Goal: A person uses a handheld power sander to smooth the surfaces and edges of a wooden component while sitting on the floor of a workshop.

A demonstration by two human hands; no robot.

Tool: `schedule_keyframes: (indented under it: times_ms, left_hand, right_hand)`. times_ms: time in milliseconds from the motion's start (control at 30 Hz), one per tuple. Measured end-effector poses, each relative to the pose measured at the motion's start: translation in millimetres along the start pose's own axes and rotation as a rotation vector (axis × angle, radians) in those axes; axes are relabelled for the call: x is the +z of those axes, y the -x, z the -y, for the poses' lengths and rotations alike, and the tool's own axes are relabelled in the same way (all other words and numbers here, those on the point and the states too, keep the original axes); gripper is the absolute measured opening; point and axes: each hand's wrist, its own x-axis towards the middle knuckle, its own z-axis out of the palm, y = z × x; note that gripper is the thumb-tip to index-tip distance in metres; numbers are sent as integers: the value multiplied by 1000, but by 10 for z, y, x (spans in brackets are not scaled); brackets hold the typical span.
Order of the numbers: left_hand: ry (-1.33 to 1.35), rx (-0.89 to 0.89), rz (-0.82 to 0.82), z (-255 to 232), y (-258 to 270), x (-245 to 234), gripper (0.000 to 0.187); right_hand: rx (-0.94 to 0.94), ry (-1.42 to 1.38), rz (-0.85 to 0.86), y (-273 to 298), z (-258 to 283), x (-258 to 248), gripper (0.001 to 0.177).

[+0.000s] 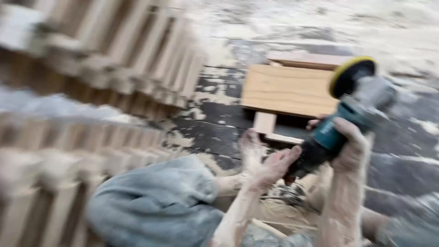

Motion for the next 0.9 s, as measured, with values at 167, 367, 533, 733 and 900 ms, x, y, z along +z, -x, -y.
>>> schedule_keyframes:
  times_ms: [167,367,533,733,900]
  left_hand:
    - [222,-87,206,103,-108,295,45]
    - [378,-138,204,236,-219,465,61]
    - [313,-149,226,176,-324,438,72]
    - [15,-74,140,-42,-579,433,82]
    - [4,-30,28,-509,-883,443,90]
  right_hand:
    - [21,97,-148,-153,53,-248,28]
    - [108,230,-197,-224,76,-239,21]
    - [150,290,-236,-320,28,-279,22]
    - [140,516,-337,-497,-200,-364,40]
    - [180,588,-353,-832,-333,-480,41]
